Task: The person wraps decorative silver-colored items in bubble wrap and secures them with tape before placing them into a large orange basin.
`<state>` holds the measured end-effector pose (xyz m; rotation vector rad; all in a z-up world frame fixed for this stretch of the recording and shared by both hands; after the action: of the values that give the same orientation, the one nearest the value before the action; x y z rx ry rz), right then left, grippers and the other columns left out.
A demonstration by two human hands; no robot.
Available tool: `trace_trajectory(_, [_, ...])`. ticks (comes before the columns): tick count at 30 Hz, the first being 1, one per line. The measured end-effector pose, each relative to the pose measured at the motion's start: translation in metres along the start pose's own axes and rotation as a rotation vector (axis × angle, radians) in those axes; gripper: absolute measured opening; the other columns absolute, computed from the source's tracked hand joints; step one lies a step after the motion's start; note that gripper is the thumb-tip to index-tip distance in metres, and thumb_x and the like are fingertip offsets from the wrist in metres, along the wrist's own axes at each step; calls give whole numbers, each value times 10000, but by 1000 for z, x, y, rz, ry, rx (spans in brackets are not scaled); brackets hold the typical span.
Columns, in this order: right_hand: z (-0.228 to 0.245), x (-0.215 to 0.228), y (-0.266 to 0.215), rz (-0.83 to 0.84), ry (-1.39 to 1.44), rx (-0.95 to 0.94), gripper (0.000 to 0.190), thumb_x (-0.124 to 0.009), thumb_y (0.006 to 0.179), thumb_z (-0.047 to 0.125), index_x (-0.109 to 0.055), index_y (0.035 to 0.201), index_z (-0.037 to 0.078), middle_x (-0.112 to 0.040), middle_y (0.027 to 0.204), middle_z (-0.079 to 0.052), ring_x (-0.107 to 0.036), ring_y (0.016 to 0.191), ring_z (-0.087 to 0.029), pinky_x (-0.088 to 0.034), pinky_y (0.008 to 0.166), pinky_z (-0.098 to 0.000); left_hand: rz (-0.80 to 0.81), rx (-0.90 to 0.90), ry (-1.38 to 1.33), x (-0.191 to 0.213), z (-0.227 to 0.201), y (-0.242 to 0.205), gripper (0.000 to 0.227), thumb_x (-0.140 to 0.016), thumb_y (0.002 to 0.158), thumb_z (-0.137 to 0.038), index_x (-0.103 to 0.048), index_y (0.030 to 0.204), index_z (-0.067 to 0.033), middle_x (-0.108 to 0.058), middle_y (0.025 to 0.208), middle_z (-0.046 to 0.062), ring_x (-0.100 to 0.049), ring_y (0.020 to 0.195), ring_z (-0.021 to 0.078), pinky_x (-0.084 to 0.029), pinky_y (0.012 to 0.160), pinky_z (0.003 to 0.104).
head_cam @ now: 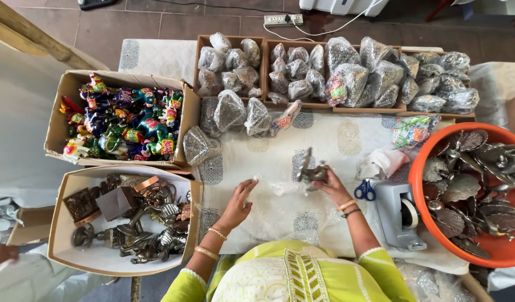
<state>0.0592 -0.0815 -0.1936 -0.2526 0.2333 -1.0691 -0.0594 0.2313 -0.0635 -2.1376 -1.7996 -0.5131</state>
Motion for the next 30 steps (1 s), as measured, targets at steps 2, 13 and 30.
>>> trace_trajectory(2, [10,17,-18,-71,47,31,499,-787,839,204,-601,1301,181,-675,1169,-22,-636,1135,-169,-539,1019,-322,-8,10,-19,-7,10,12,855,-629,781,158,-415,1540,-172,-428,1509,121,-453,1366,352,-445,1142,400])
trace_trajectory(13, [50,110,-136,-560,51,310,371,-758,962,147,-631,1299,60,-612,1066,18,-569,968,-79,-489,895,-217,-47,201,6,-46,31,111,1101,-824,737,-68,-171,1614,-201,-178,1625,176,-356,1433,424,-417,1156,449])
trace_trajectory(30, [95,27,-78,-596,-615,288,386,-797,865,255,-686,1203,106,-717,1057,-44,-683,889,-147,-579,793,-287,329,-58,709,-133,5,66,821,-657,924,-524,-339,1574,-137,-272,1601,228,-145,1498,489,-98,1201,690])
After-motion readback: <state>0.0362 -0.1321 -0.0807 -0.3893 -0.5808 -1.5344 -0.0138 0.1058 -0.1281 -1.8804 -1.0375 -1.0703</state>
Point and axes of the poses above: each hand's wrist, its own y-axis towards the middle knuckle, its own x-axis out of the back of the hand, z = x × y, the point moved 9 cm from there along y, towards the middle knuckle
